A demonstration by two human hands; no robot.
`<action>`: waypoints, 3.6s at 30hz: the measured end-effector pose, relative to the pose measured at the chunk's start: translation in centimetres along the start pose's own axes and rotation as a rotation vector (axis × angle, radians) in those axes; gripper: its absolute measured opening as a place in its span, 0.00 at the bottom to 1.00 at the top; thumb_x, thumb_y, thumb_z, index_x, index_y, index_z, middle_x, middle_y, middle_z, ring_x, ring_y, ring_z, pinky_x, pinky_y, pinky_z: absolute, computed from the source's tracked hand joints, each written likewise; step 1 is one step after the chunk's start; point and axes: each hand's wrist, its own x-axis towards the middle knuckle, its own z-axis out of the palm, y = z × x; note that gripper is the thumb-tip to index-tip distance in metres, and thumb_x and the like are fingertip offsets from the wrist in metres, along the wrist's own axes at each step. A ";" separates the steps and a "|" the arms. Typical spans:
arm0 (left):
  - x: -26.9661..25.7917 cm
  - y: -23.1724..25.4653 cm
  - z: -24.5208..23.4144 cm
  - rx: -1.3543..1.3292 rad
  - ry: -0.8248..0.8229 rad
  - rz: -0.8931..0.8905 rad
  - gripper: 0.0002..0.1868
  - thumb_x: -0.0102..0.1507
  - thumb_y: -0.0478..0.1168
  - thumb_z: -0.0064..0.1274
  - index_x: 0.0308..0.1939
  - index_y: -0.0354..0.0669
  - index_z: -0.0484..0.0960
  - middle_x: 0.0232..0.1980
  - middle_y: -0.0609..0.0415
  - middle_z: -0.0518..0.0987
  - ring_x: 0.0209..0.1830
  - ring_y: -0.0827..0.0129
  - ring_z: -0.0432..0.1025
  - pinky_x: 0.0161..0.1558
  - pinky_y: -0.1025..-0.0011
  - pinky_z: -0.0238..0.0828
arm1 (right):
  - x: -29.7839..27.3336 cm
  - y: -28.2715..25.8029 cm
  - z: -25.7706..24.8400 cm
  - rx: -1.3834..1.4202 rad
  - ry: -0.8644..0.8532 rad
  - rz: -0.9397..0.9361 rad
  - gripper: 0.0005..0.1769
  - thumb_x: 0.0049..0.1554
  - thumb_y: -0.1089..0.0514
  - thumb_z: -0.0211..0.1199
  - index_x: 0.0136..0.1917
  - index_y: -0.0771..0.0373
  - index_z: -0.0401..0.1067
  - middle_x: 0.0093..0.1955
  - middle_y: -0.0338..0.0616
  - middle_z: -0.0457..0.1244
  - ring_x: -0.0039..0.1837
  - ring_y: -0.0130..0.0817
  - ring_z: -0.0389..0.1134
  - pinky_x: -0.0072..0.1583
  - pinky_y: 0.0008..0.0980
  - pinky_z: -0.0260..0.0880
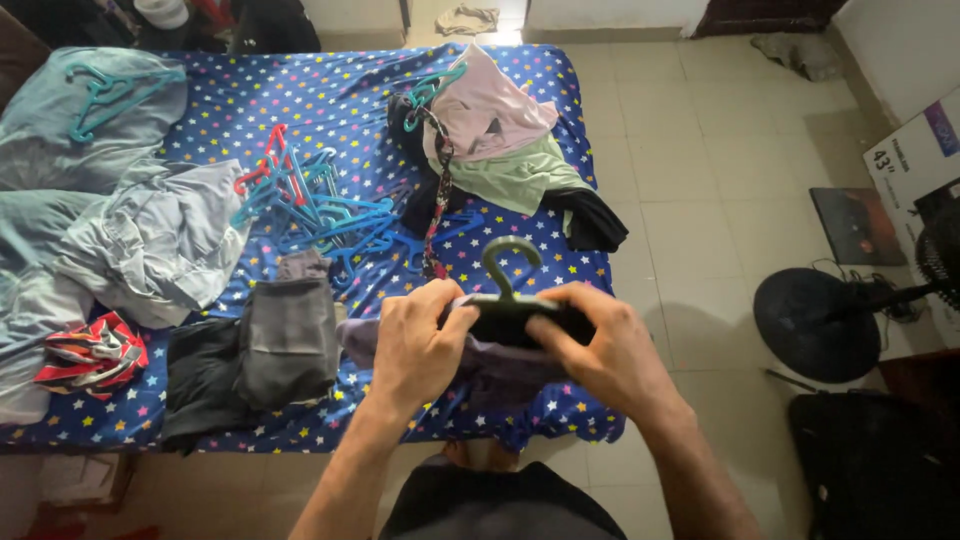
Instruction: Fold laundry on a bed, including shorts and a t-shirt.
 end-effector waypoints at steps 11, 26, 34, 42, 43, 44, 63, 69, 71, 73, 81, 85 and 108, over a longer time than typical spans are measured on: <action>0.0 -1.9 -1.2 -0.099 -0.301 0.066 0.15 0.62 0.34 0.49 0.51 0.43 0.85 0.40 0.48 0.80 0.43 0.55 0.74 0.46 0.61 0.69 | -2.3 2.8 0.2 0.001 -0.179 0.193 0.12 0.52 0.55 0.70 0.49 0.61 0.80 0.37 0.44 0.72 0.37 0.34 0.71 0.42 0.35 0.71; 2.4 -5.4 1.1 -0.186 0.053 -0.411 0.16 0.71 0.41 0.37 0.47 0.47 0.83 0.40 0.52 0.86 0.40 0.64 0.80 0.45 0.66 0.75 | -2.5 4.8 -0.6 0.024 -0.031 -0.089 0.10 0.53 0.61 0.68 0.49 0.63 0.80 0.52 0.39 0.70 0.50 0.33 0.73 0.51 0.33 0.73; 6.1 -9.6 1.7 -0.867 -0.038 -0.531 0.15 0.69 0.38 0.38 0.43 0.38 0.83 0.38 0.56 0.83 0.37 0.70 0.78 0.44 0.70 0.76 | 0.0 6.0 -1.7 0.131 -0.075 -0.016 0.10 0.53 0.60 0.68 0.49 0.65 0.81 0.49 0.38 0.72 0.48 0.26 0.72 0.49 0.29 0.73; 5.9 -15.1 6.6 -0.971 -0.119 -0.492 0.12 0.66 0.42 0.52 0.47 0.38 0.85 0.44 0.59 0.82 0.43 0.72 0.73 0.46 0.72 0.69 | 2.6 5.5 -1.7 0.207 0.016 0.094 0.08 0.58 0.57 0.68 0.42 0.65 0.79 0.28 0.36 0.60 0.33 0.24 0.56 0.34 0.30 0.54; 5.8 -14.0 5.7 -0.969 -0.121 -0.494 0.12 0.66 0.42 0.52 0.47 0.38 0.85 0.44 0.59 0.82 0.43 0.72 0.73 0.46 0.72 0.69 | 2.9 5.2 -1.5 0.208 0.016 0.097 0.08 0.58 0.57 0.68 0.42 0.65 0.79 0.28 0.36 0.60 0.33 0.24 0.56 0.34 0.30 0.54; 5.6 -12.9 4.9 -0.819 0.141 -0.316 0.16 0.61 0.41 0.57 0.51 0.41 0.79 0.45 0.60 0.80 0.44 0.73 0.72 0.45 0.73 0.70 | 3.1 4.9 -1.2 0.189 -0.003 0.074 0.09 0.58 0.56 0.68 0.41 0.65 0.78 0.28 0.36 0.60 0.33 0.23 0.56 0.34 0.30 0.54; 5.0 -0.1 -3.9 0.186 -0.096 0.112 0.17 0.52 0.48 0.70 0.29 0.39 0.83 0.23 0.49 0.76 0.20 0.62 0.70 0.26 0.64 0.64 | 3.9 4.9 -0.8 0.070 -0.113 -0.251 0.12 0.53 0.53 0.69 0.41 0.65 0.77 0.37 0.41 0.61 0.39 0.32 0.64 0.42 0.34 0.63; 4.9 -0.7 -5.1 0.147 -0.069 0.074 0.15 0.52 0.45 0.71 0.29 0.39 0.85 0.22 0.53 0.77 0.19 0.72 0.69 0.25 0.68 0.65 | 3.3 6.3 -0.9 0.137 -0.039 -0.309 0.10 0.52 0.57 0.66 0.44 0.67 0.76 0.36 0.41 0.60 0.38 0.30 0.63 0.41 0.30 0.63; 4.7 -0.5 -5.9 0.099 -0.046 0.010 0.12 0.53 0.44 0.70 0.30 0.39 0.85 0.23 0.55 0.78 0.20 0.74 0.69 0.25 0.69 0.66 | 3.2 8.8 -0.6 0.270 -0.024 -0.256 0.10 0.54 0.58 0.63 0.46 0.66 0.76 0.37 0.39 0.61 0.40 0.26 0.63 0.43 0.28 0.63; 4.7 -1.3 -7.0 0.052 -0.024 -0.055 0.10 0.54 0.42 0.69 0.31 0.40 0.86 0.25 0.57 0.80 0.22 0.75 0.70 0.25 0.70 0.67 | 3.1 11.4 -0.3 0.403 -0.009 -0.201 0.10 0.56 0.58 0.61 0.47 0.66 0.75 0.38 0.37 0.63 0.41 0.23 0.63 0.44 0.25 0.64; 5.0 -6.5 -13.8 0.010 0.501 -0.043 0.14 0.69 0.44 0.66 0.47 0.36 0.85 0.39 0.61 0.79 0.37 0.78 0.68 0.43 0.72 0.66 | 1.5 16.3 0.6 0.146 -0.157 0.143 0.14 0.54 0.51 0.68 0.43 0.66 0.79 0.29 0.40 0.65 0.31 0.26 0.62 0.36 0.30 0.61; 6.1 -2.6 -16.0 -0.111 0.619 0.147 0.18 0.71 0.47 0.63 0.57 0.38 0.79 0.51 0.61 0.79 0.50 0.75 0.73 0.56 0.70 0.73 | 0.3 19.8 0.6 -0.090 -0.329 0.214 0.14 0.53 0.50 0.68 0.41 0.64 0.80 0.28 0.43 0.68 0.31 0.29 0.67 0.37 0.32 0.67; 5.8 -2.0 -10.9 -0.338 0.181 -0.353 0.11 0.63 0.44 0.60 0.40 0.40 0.85 0.30 0.64 0.78 0.26 0.81 0.68 0.29 0.77 0.63 | 17.3 18.4 -9.2 0.560 0.412 -0.028 0.07 0.68 0.60 0.49 0.56 0.62 0.67 0.50 0.37 0.62 0.48 0.22 0.63 0.48 0.23 0.66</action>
